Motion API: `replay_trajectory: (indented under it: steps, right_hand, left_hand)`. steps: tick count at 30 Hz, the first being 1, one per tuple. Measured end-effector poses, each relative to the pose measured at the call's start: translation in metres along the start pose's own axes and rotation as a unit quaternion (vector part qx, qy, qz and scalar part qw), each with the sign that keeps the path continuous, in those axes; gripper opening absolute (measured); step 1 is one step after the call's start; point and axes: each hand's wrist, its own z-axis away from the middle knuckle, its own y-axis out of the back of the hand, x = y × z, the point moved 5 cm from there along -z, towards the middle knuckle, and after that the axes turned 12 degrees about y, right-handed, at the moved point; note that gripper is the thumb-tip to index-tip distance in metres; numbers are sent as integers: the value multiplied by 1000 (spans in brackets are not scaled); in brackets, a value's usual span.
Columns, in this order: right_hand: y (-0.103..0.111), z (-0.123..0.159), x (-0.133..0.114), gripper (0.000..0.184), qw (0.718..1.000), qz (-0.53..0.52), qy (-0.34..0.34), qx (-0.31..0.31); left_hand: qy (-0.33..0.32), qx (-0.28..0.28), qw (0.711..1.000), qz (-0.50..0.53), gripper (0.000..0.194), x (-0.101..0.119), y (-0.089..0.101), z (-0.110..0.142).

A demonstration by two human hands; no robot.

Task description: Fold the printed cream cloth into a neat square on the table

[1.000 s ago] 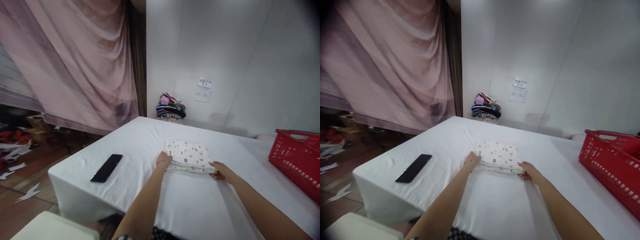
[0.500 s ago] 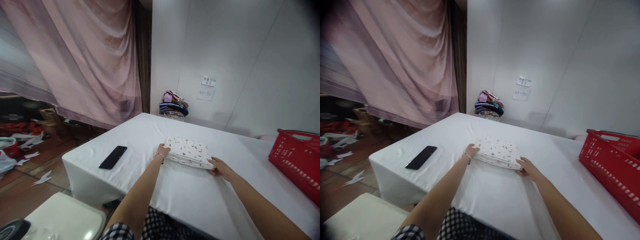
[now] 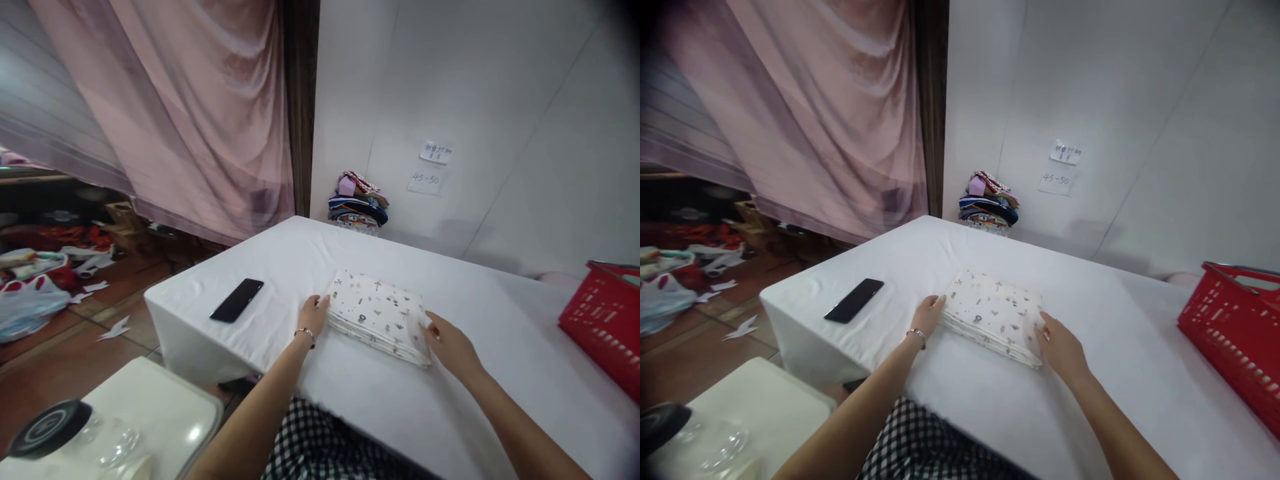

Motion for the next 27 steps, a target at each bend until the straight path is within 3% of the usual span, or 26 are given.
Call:
replay_trajectory:
  steps: [3,6,8,10,14,18,23,27]
  right_hand:
    - [-13,-13,-38,42,994,-45,100,-23]
    - [-50,-12,-67,51,964,-42,213,-156]
    - [-70,-6,-73,58,942,-13,254,-219]
    - [-78,-2,-72,59,937,-6,252,-240]
    - [-72,-11,-79,48,953,-71,218,-200]
    - [-73,-35,-117,31,956,-126,236,-119]
    - [-106,-64,-166,19,942,-121,301,-87]
    - [-133,-75,-175,12,945,-106,297,-84]
  left_hand:
    - [6,7,998,61,37,-15,2,0]
    - [-2,-16,994,111,34,-25,1,3]
    - [-7,-42,990,138,31,-28,0,6]
    - [-10,-66,985,159,27,-29,-1,10]
    - [2,-84,984,160,26,-31,-3,13]
    - [6,-63,985,158,26,-36,-6,8]
    - [-13,-60,986,154,28,-36,-8,8]
    - [-40,-55,986,150,27,-34,-6,9]
